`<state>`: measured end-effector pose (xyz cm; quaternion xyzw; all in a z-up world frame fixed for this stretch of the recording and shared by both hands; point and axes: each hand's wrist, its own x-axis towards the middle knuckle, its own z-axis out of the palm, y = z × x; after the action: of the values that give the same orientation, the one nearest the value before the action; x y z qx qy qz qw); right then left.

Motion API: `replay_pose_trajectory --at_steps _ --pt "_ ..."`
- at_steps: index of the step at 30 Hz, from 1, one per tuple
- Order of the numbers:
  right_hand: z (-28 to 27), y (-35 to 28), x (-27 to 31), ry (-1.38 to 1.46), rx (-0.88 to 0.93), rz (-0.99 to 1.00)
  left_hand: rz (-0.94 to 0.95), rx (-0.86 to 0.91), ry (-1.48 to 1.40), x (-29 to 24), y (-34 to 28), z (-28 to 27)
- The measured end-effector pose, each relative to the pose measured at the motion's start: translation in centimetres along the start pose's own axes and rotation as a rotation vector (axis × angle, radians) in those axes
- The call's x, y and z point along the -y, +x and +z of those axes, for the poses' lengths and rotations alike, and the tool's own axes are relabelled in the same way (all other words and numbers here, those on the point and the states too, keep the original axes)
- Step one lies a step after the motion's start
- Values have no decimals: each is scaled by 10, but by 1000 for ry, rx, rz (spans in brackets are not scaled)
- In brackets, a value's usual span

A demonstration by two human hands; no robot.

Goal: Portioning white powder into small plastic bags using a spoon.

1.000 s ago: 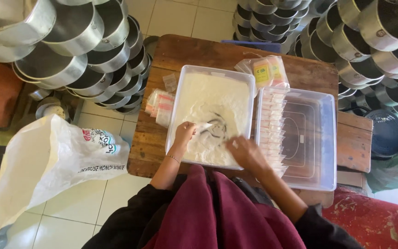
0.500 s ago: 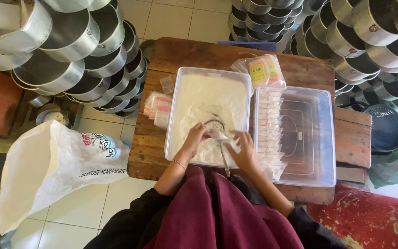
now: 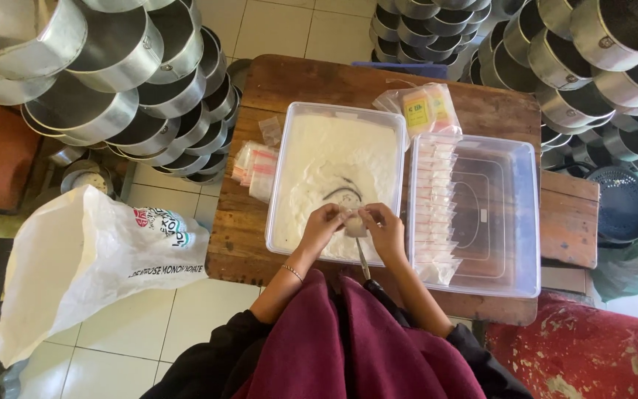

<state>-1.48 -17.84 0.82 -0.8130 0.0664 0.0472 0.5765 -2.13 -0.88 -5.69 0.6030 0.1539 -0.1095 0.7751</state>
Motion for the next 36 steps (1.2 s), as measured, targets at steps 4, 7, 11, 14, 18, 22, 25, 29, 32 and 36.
replay_pose_trajectory --at_steps 4,7,11,14,18,22,25,29,32,36 --pt "4 -9 5 98 -35 -49 65 -6 19 -34 -19 9" --pt "7 -15 12 172 -57 -86 73 -18 67 -45 -29 12" --pt "9 -20 17 273 -77 -109 94 -31 107 -49 -33 18" --pt "8 -25 22 305 -80 -105 120 -46 121 -39 -28 19" --pt "7 -30 27 313 -99 -70 141 -55 155 -44 -32 21" --pt "3 -31 25 306 -97 -46 178 -51 200 -47 -37 24" --pt "2 -32 23 257 -81 -53 179 -55 205 -50 -41 28" --pt "-2 -32 9 181 -89 -40 202 -11 183 -40 -39 26" --pt "-4 -34 -3 134 -99 -31 214 -5 174 -38 -40 27" --pt "-9 -42 13 155 -137 -33 205 8 151 -30 -37 30"
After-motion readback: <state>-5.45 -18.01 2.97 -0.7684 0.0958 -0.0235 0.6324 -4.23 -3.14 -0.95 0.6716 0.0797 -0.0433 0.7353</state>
